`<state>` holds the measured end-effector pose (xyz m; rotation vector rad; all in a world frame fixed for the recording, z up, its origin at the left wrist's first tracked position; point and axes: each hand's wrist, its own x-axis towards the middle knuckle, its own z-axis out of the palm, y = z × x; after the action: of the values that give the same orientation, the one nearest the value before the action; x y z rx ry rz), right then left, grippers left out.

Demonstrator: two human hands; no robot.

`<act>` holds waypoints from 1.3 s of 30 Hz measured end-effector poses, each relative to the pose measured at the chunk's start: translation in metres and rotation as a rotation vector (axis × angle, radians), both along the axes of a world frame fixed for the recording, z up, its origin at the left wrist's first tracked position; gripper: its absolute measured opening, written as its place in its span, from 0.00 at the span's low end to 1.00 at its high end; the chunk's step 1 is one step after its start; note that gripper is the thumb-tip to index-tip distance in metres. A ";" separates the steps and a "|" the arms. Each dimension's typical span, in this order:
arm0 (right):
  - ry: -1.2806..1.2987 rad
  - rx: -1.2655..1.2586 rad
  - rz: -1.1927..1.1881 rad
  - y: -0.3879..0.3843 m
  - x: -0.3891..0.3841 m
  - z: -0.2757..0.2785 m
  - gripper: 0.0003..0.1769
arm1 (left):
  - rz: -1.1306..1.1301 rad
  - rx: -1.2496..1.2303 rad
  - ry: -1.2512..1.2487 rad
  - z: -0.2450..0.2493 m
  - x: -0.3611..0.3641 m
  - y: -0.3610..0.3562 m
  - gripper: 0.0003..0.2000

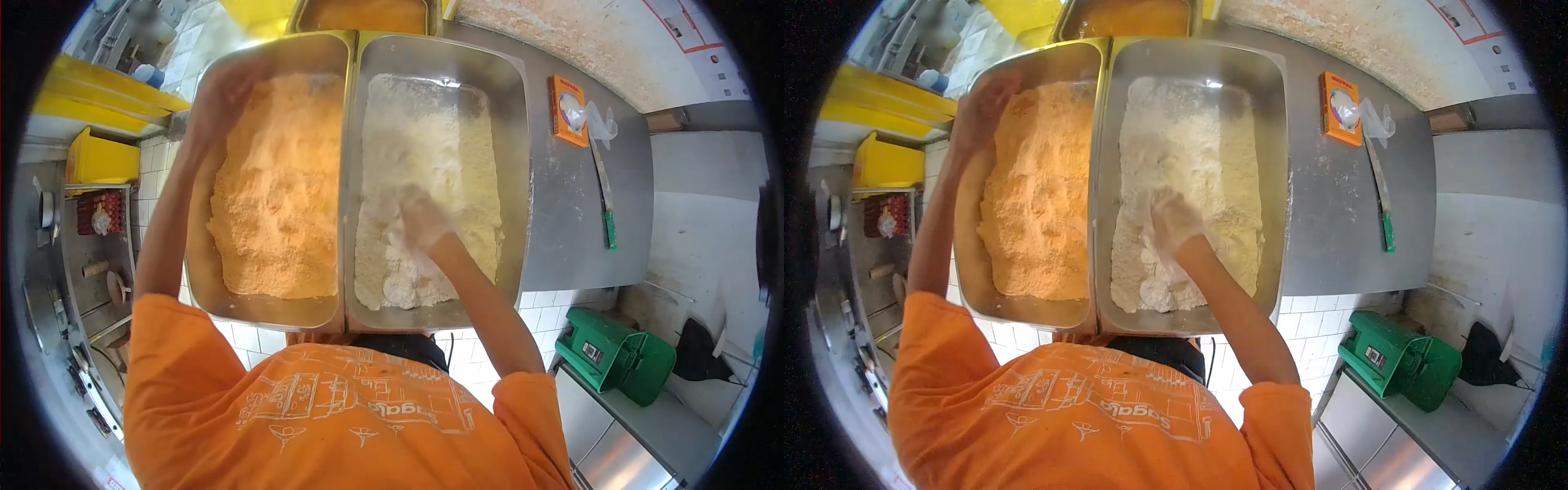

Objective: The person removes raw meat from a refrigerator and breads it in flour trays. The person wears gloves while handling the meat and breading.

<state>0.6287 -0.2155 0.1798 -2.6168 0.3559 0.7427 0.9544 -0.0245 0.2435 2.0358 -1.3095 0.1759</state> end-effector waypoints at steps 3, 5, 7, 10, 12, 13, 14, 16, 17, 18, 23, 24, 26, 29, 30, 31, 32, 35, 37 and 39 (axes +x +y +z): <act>0.088 -0.308 0.141 -0.012 0.019 -0.092 0.33 | 0.254 0.237 0.191 0.007 -0.076 0.074 0.11; -0.071 0.265 -0.248 -0.024 0.029 -0.197 0.35 | 0.362 0.172 0.265 0.012 -0.113 0.124 0.12; 0.080 0.235 -0.236 -0.020 0.017 -0.088 0.37 | 0.582 0.116 0.261 0.012 -0.139 0.176 0.13; -0.070 0.098 -0.258 -0.019 0.008 -0.024 0.37 | 0.859 0.008 0.166 -0.017 -0.168 0.250 0.15; -0.373 -0.008 -0.271 -0.031 -0.009 -0.020 0.36 | 0.972 0.036 0.261 -0.034 -0.184 0.268 0.16; -0.453 0.073 -0.339 -0.040 -0.013 -0.017 0.38 | 1.003 -0.043 0.326 -0.040 -0.192 0.269 0.17; -0.535 0.155 -0.406 -0.048 -0.016 -0.015 0.39 | 1.035 -0.125 0.389 -0.046 -0.198 0.268 0.17; -0.487 -0.027 -0.344 -0.057 -0.019 -0.014 0.40 | 0.977 -0.108 0.291 -0.053 -0.203 0.261 0.20; -0.417 -0.087 -0.299 -0.059 -0.020 -0.010 0.38 | 0.982 -0.152 0.348 -0.052 -0.206 0.253 0.21; -0.350 -0.147 -0.260 -0.061 -0.022 -0.006 0.37 | 0.982 -0.197 0.402 -0.050 -0.207 0.247 0.21; -0.261 -0.174 -0.117 -0.053 -0.022 0.005 0.34 | 1.044 -0.088 0.332 -0.046 -0.208 0.245 0.21; -0.172 -0.233 -0.088 -0.042 -0.018 0.010 0.32 | 1.046 -0.076 0.348 -0.045 -0.208 0.245 0.21; -0.002 -0.279 -0.011 -0.039 -0.011 -0.036 0.29 | 1.049 -0.060 0.368 -0.050 -0.205 0.250 0.21; 0.172 -0.347 0.298 -0.027 -0.001 -0.043 0.24 | 1.067 -0.038 0.412 -0.052 -0.201 0.250 0.22; 0.177 -0.364 0.532 -0.020 0.003 -0.032 0.24 | 1.081 -0.027 0.439 -0.052 -0.202 0.251 0.22; 0.183 -0.366 0.537 -0.016 0.007 -0.019 0.24 | 1.085 -0.026 0.447 -0.051 -0.203 0.251 0.22; 0.224 -0.383 0.678 -0.011 0.013 0.000 0.24 | 1.095 -0.027 0.441 -0.051 -0.204 0.250 0.22; 0.325 -0.393 0.642 -0.023 0.012 -0.017 0.24 | 1.094 -0.051 0.453 -0.051 -0.202 0.252 0.22; 0.386 -0.384 0.488 -0.041 0.010 -0.038 0.23 | 1.105 -0.070 0.479 -0.052 -0.203 0.254 0.22; 0.146 -0.480 0.537 -0.057 -0.002 -0.047 0.18 | 1.123 -0.085 0.506 -0.048 -0.204 0.252 0.21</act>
<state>0.6269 -0.2727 0.1332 -3.1653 -0.1707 1.1402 0.7502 0.2272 0.1957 2.2987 0.2210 0.1850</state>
